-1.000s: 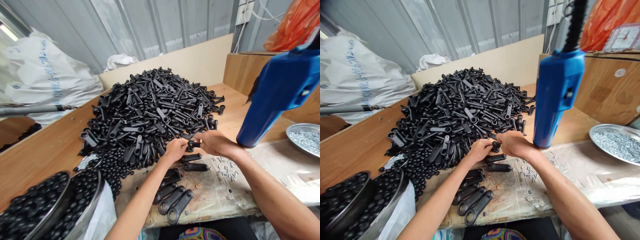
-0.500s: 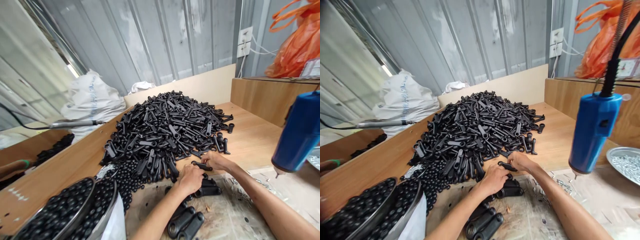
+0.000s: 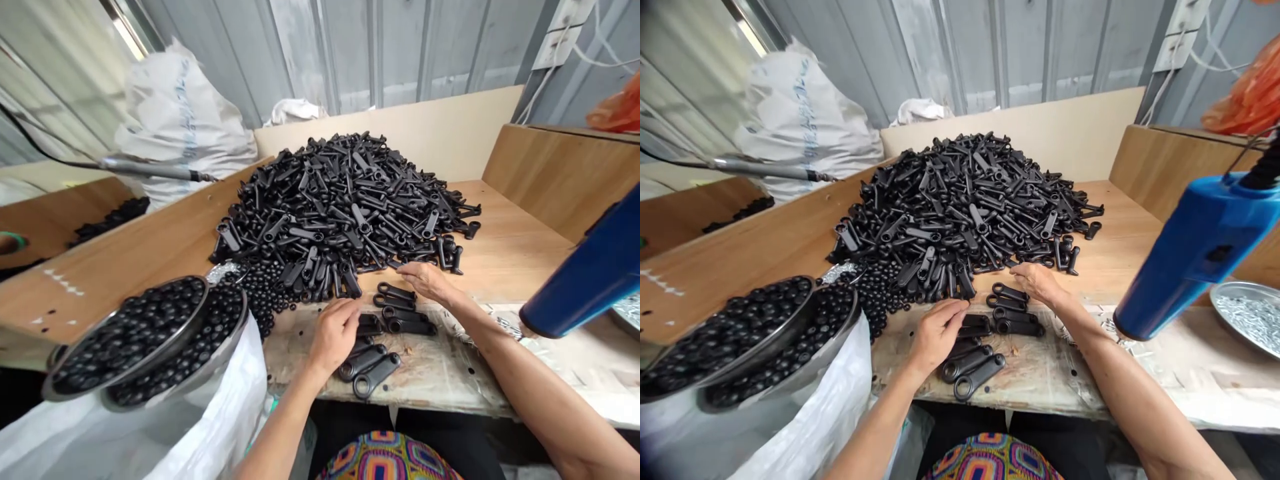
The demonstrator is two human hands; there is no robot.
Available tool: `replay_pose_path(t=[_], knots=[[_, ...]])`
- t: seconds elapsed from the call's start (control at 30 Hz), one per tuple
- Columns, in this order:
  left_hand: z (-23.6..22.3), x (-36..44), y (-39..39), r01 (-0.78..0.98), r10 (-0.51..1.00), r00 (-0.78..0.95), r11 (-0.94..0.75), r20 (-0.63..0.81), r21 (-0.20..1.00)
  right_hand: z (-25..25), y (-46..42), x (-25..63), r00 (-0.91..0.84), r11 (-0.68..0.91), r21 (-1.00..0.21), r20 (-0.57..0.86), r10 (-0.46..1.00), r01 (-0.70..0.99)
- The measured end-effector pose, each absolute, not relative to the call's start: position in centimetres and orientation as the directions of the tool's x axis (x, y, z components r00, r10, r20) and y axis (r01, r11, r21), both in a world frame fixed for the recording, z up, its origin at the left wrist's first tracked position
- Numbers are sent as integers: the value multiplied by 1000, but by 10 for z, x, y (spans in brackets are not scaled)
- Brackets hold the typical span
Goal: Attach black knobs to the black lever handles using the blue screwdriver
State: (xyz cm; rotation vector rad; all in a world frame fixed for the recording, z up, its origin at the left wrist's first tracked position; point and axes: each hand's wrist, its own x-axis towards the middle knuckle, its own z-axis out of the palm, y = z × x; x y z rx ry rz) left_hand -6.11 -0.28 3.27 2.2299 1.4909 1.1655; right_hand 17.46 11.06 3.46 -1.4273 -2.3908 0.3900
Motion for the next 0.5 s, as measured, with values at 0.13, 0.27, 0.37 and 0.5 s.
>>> replay_pose_path(t=[0.13, 0.27, 0.37, 0.5], knots=[[10, -89, -44, 652, 837, -7, -411, 547, 638, 47, 85, 150, -491, 548, -381, 242, 837, 745], [-7, -103, -62, 639, 821, -69, -399, 566, 657, 63, 69, 110, -627, 688, -338, 286, 725, 642], [-11, -106, -63, 637, 825, -52, -407, 563, 655, 77, 68, 65, -776, 801, -241, 210, 595, 549], [-8, -106, -65, 699, 865, 73, -399, 496, 594, 79, 71, -9, -878, 878, -79, 55, 476, 471]])
